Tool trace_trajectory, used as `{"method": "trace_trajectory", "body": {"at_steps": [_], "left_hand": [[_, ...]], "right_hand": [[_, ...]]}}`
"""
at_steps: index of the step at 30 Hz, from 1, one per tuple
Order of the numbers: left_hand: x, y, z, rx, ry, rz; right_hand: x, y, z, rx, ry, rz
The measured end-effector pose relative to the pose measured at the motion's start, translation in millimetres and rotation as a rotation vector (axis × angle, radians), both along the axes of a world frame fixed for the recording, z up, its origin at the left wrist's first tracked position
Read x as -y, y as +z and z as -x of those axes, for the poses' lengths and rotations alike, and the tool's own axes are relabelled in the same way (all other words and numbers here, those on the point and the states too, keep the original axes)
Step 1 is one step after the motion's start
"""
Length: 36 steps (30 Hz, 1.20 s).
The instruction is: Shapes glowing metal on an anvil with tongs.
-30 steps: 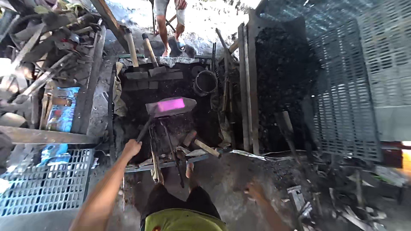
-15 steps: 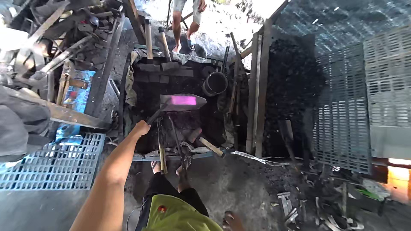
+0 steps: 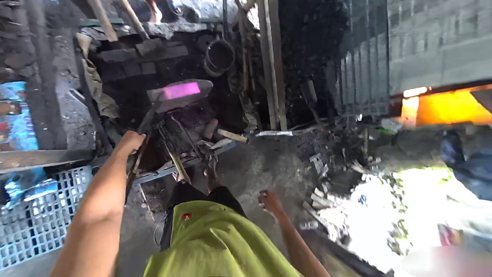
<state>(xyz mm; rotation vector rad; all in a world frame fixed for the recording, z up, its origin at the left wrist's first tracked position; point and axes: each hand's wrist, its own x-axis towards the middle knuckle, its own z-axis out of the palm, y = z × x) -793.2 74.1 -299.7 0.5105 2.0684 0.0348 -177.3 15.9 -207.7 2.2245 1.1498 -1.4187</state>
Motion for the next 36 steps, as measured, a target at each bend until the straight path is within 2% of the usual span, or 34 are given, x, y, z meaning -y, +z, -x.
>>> {"method": "trace_trajectory", "body": {"at_steps": [9,14,20,27,29,33,36], "left_hand": [[-8,22,-2,0.037,0.05,0.023],[-9,26,0,0.04,0.049,0.044],[-8,30,-1,0.04,0.061,0.022],[-3,1,8,0.08,0.041,-0.004],[-4,-3,-15,0.131,0.106,-0.053],[-31,41,-102,0.28,0.209,-0.162],[-51,30,-163,0.337,0.327,-0.287]], "right_hand": [[89,-30,-18,0.014,-0.216,0.12],[121,-31,-14,0.034,-0.229,0.194],[113,-15,-6,0.044,-0.201,0.13],[72,0,-5,0.044,-0.128,0.053],[59,0,-6,0.042,-0.089,0.067],[32,-13,-6,0.027,0.063,0.138],[-7,-24,-8,0.046,0.224,0.197]]}}
